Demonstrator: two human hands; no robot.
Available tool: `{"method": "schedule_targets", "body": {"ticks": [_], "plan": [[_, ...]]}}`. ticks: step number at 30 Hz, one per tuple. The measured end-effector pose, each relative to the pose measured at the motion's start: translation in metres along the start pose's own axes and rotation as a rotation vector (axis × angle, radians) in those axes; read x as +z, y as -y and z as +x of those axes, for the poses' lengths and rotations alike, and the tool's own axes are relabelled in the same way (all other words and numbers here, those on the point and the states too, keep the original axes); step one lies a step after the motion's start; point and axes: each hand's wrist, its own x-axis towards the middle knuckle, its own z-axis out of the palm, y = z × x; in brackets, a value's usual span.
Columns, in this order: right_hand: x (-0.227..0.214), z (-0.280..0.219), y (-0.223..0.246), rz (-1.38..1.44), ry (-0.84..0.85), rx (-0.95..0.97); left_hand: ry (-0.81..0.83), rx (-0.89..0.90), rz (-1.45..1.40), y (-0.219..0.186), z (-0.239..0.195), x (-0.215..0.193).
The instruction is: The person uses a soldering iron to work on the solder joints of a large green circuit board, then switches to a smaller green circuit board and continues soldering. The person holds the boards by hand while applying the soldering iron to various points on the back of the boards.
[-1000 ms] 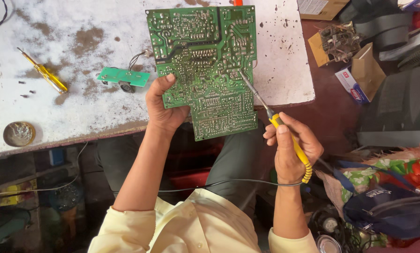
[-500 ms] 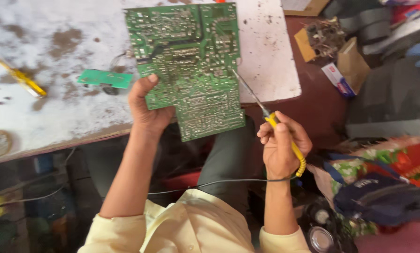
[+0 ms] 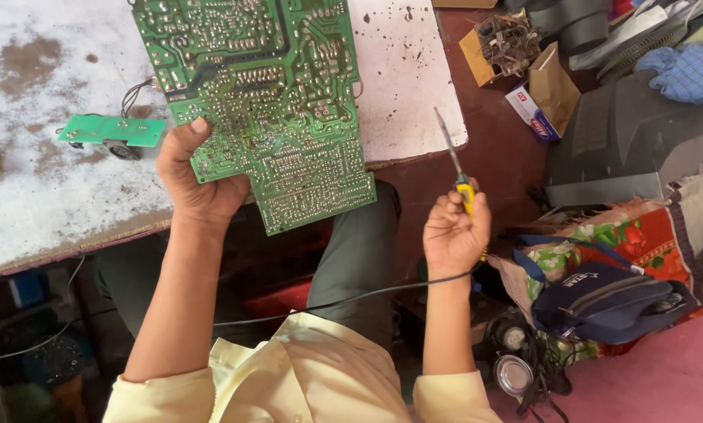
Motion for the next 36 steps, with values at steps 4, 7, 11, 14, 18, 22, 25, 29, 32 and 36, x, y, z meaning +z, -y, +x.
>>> {"method": "schedule_targets", "body": {"ticks": [4, 7, 11, 14, 18, 22, 25, 29, 32, 36], "plan": [[0.025, -0.003, 0.016, 0.009, 0.083, 0.017, -0.008, -0.001, -0.012, 0.001, 0.000, -0.002], [0.055, -0.013, 0.017, -0.102, 0.161, 0.009, -0.075, -0.031, -0.017, 0.001, 0.001, -0.004], [0.090, -0.035, -0.006, -0.707, 0.249, -0.251, -0.050, -0.069, -0.040, -0.001, 0.001, -0.005], [0.107, -0.046, -0.020, -0.987, 0.305, -0.384, -0.023, -0.077, -0.049, 0.000, 0.000, -0.005], [0.121, -0.046, -0.030, -1.095, 0.356, -0.421, -0.012, -0.081, -0.057, -0.001, 0.000, -0.004], [0.126, -0.043, -0.034, -1.122, 0.358, -0.391, -0.011, -0.085, -0.054, 0.000, 0.000, -0.004], [0.126, -0.043, -0.034, -1.124, 0.361, -0.401, -0.015, -0.085, -0.067, 0.000, 0.000, -0.005], [0.127, -0.044, -0.035, -1.148, 0.371, -0.422, 0.001, -0.072, -0.062, 0.000, 0.001, -0.005], [0.127, -0.044, -0.035, -1.143, 0.371, -0.419, 0.000, -0.073, -0.059, 0.000, 0.000, -0.003], [0.125, -0.042, -0.035, -1.087, 0.345, -0.355, 0.009, -0.074, -0.052, -0.001, 0.000, -0.002]]}}
